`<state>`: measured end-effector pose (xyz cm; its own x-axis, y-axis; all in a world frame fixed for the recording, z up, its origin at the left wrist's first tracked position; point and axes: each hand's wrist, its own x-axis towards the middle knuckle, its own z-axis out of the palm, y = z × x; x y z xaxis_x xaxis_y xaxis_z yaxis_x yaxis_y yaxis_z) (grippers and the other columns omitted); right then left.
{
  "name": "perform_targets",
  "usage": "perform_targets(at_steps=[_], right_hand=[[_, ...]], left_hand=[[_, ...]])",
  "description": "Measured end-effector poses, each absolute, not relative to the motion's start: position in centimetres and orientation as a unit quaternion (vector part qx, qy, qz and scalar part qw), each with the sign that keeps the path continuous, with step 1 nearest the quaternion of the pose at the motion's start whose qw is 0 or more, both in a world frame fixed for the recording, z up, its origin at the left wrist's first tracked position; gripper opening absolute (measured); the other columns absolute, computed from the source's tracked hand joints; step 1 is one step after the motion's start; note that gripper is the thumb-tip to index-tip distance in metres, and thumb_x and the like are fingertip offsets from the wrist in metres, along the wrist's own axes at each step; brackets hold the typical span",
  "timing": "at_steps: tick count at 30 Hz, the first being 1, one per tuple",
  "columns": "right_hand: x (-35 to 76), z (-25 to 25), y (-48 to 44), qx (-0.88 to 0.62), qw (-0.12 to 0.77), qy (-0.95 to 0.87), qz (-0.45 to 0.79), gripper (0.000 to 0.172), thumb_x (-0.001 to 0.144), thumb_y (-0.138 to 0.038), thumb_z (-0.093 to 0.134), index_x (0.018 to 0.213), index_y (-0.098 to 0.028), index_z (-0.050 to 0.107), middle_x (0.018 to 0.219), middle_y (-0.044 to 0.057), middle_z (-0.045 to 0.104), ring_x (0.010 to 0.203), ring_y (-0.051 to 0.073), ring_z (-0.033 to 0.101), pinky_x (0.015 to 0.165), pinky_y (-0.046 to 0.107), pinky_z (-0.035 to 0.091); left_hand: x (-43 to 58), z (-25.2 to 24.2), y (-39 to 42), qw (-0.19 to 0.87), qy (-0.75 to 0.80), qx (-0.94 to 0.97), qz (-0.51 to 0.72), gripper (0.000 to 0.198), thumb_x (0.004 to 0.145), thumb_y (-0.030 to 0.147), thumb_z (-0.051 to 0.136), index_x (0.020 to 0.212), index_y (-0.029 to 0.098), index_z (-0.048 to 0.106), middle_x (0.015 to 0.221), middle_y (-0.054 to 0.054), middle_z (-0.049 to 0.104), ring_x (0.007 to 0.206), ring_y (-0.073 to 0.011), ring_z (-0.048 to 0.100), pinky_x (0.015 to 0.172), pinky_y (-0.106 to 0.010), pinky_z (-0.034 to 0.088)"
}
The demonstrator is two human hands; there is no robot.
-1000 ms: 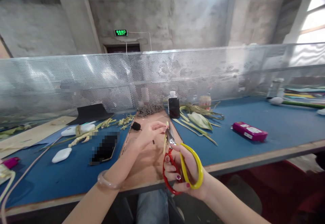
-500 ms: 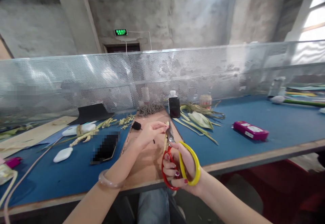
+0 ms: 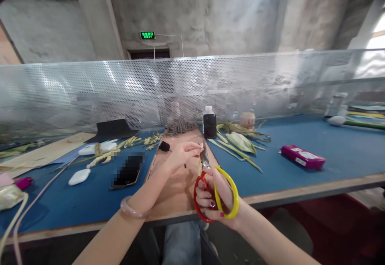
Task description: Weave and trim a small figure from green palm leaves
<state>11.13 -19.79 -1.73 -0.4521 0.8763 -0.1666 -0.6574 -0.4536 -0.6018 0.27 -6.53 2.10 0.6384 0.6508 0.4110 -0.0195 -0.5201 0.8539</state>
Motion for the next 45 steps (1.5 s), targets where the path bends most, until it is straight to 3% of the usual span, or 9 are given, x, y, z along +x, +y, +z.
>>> perform_targets(at_steps=[21,34,40,45], right_hand=[[11.0,-1.7,-20.1,-0.262,0.481,-0.27,0.792,0.037,0.081,-0.051,0.039,0.06,-0.021,0.036,0.046,-0.008,0.027,0.035,0.007,0.019,0.025,0.016,0.021],[11.4,-2.4,-19.4,-0.236,0.487,-0.268,0.797,0.038,0.082,-0.051,0.038,0.059,-0.021,0.035,0.041,-0.009,0.026,0.033,0.006,0.017,0.028,0.017,0.016],[11.9,-1.8,-20.2,-0.199,0.477,-0.281,0.808,0.038,0.082,-0.052,0.034,0.063,-0.02,0.041,0.049,-0.006,0.033,0.038,0.008,0.028,0.031,0.019,0.027],[12.4,-2.1,-21.2,-0.164,0.45,-0.289,0.829,0.04,0.082,-0.055,0.033,0.067,-0.019,0.043,0.052,-0.005,0.034,0.039,0.008,0.027,0.031,0.019,0.03]], left_hand=[[0.2,2.1,-6.6,0.457,0.202,0.787,0.361,0.021,0.074,0.03,0.065,0.086,0.014,0.07,0.091,-0.007,0.07,0.085,-0.0183,0.063,0.084,-0.034,0.048],[0.3,1.7,-5.8,0.478,0.214,0.767,0.371,0.024,0.071,0.033,0.068,0.086,0.014,0.069,0.091,-0.008,0.069,0.081,-0.0173,0.063,0.082,-0.036,0.051],[0.1,1.2,-4.6,0.532,0.228,0.707,0.407,0.028,0.07,0.034,0.07,0.089,0.014,0.066,0.099,-0.01,0.068,0.088,-0.0191,0.065,0.085,-0.038,0.05],[-0.4,0.8,-3.5,0.506,0.322,0.683,0.418,0.029,0.071,0.034,0.067,0.09,0.014,0.064,0.096,-0.011,0.068,0.084,-0.0201,0.066,0.077,-0.034,0.051]])
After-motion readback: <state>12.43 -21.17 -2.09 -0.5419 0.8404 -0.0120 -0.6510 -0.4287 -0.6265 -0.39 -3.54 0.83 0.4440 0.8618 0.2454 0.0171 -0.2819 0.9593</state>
